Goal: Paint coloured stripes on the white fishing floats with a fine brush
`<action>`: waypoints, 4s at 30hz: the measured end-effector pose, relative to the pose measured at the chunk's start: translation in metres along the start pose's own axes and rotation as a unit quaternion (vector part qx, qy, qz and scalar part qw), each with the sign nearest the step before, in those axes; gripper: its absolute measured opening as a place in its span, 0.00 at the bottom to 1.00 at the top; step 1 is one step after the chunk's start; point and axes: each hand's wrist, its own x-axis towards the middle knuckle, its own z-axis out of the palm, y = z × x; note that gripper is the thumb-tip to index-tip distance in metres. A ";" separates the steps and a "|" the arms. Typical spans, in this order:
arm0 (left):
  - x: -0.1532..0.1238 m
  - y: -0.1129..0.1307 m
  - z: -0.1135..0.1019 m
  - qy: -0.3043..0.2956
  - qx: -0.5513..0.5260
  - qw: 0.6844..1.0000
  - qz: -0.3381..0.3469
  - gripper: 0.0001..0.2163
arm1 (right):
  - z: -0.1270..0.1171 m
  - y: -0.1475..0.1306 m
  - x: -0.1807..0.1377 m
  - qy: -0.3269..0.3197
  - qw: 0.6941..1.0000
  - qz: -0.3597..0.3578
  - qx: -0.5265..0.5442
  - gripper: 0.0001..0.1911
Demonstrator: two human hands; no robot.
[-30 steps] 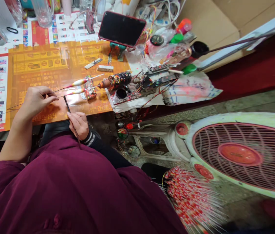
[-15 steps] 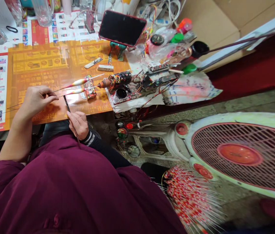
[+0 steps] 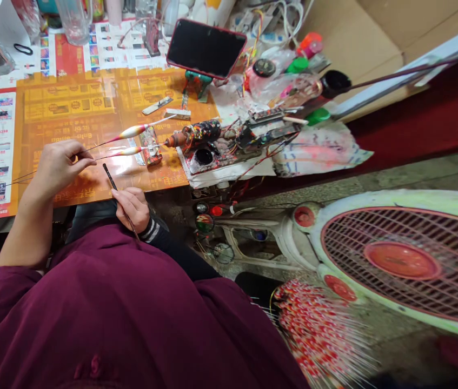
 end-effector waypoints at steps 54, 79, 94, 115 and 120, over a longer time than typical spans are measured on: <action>-0.100 -0.028 -0.095 0.416 -0.120 0.902 -0.011 0.22 | -0.003 0.003 -0.009 0.049 0.996 -0.067 -0.029 0.26; -0.134 -0.108 -0.277 0.483 0.029 0.872 -0.076 0.26 | -0.006 -0.001 -0.006 0.080 0.993 -0.087 -0.003 0.26; -0.110 -0.161 -0.213 0.439 0.224 0.829 -0.263 0.09 | -0.004 0.002 -0.008 0.078 0.993 -0.092 0.005 0.28; -0.158 -0.108 -0.019 0.191 0.209 0.945 -0.167 0.12 | -0.007 0.013 -0.012 0.090 0.991 -0.098 -0.010 0.32; -0.151 -0.103 0.014 0.148 0.205 0.954 -0.159 0.11 | -0.008 0.014 -0.014 0.113 0.988 -0.109 -0.002 0.31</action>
